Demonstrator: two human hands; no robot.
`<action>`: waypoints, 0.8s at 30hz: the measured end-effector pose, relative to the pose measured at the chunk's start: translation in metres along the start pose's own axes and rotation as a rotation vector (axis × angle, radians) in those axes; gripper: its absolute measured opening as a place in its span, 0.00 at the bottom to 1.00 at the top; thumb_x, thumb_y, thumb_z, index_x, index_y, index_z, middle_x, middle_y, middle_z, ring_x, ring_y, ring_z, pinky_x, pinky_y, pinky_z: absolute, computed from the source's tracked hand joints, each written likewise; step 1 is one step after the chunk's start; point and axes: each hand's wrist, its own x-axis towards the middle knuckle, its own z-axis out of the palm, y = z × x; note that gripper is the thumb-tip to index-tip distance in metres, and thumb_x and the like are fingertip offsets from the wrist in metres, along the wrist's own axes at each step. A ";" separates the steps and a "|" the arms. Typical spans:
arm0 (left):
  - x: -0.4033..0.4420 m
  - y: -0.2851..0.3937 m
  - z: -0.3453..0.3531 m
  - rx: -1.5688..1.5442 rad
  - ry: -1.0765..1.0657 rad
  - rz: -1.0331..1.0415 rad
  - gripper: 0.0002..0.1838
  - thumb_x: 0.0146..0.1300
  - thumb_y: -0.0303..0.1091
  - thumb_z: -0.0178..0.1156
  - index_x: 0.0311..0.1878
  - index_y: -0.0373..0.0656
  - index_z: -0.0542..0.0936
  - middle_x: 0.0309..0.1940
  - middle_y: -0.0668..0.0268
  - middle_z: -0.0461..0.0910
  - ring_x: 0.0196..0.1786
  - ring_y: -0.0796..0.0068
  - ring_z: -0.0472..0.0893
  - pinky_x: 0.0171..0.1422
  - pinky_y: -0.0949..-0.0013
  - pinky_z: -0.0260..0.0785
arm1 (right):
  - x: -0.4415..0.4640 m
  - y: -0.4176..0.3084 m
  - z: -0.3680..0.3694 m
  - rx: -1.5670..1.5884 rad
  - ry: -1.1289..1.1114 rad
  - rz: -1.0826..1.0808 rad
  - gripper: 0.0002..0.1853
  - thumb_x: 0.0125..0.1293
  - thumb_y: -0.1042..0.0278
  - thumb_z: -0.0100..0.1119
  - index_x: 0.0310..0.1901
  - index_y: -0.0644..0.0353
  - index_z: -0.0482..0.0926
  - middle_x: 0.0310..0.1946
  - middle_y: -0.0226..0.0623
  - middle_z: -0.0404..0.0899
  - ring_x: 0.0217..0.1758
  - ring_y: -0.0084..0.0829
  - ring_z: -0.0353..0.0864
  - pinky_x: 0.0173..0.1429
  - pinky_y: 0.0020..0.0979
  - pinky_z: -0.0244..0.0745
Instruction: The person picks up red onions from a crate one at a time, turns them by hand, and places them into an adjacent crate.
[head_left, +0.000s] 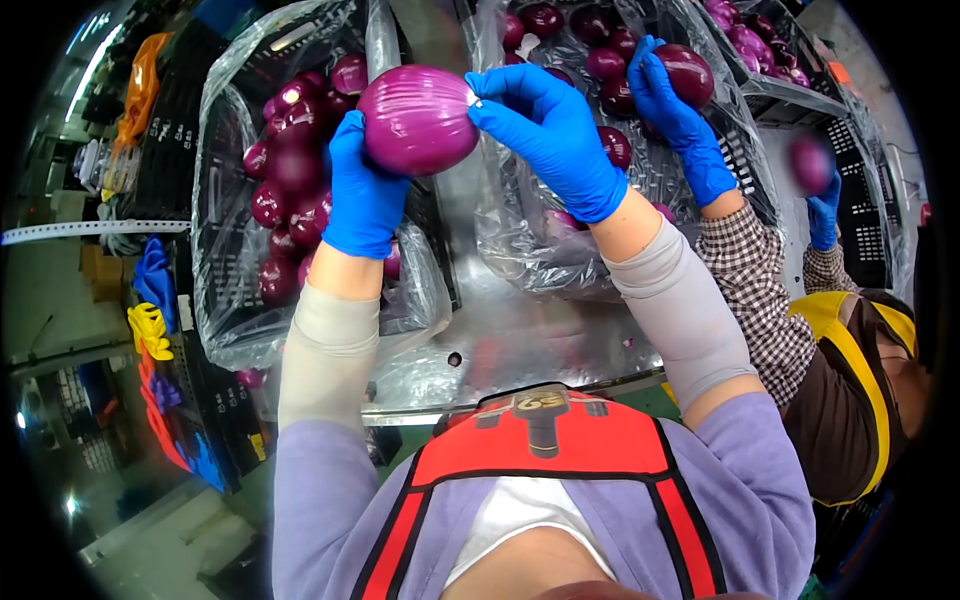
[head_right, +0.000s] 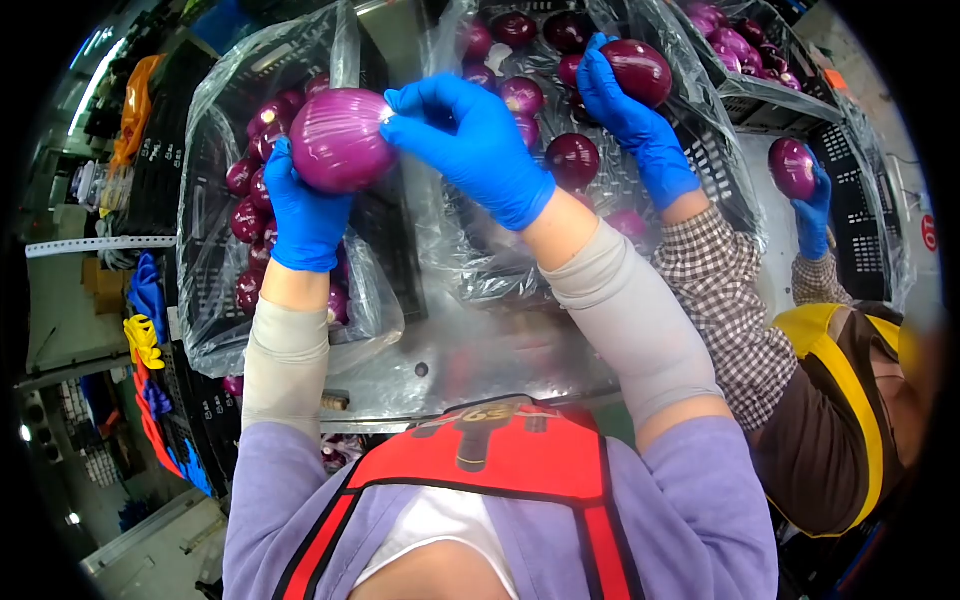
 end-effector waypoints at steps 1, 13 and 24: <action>0.001 -0.001 -0.002 -0.001 -0.001 0.001 0.35 0.60 0.56 0.49 0.64 0.41 0.67 0.62 0.56 0.69 0.63 0.55 0.70 0.68 0.51 0.61 | 0.000 0.004 -0.002 -0.020 -0.004 -0.022 0.06 0.63 0.75 0.60 0.41 0.64 0.79 0.37 0.29 0.79 0.40 0.17 0.75 0.47 0.21 0.71; -0.002 -0.005 -0.002 0.016 -0.133 0.083 0.34 0.59 0.49 0.54 0.65 0.39 0.66 0.59 0.58 0.71 0.62 0.63 0.71 0.69 0.58 0.61 | 0.013 0.026 -0.024 -0.164 0.163 -0.055 0.13 0.63 0.68 0.60 0.48 0.62 0.78 0.42 0.31 0.80 0.43 0.19 0.77 0.48 0.21 0.70; 0.000 -0.005 -0.004 0.093 -0.181 0.128 0.36 0.57 0.49 0.58 0.66 0.39 0.65 0.61 0.58 0.70 0.62 0.64 0.71 0.68 0.59 0.62 | 0.010 0.007 -0.020 0.014 -0.095 0.276 0.15 0.63 0.57 0.62 0.44 0.60 0.79 0.45 0.30 0.78 0.46 0.19 0.74 0.49 0.24 0.70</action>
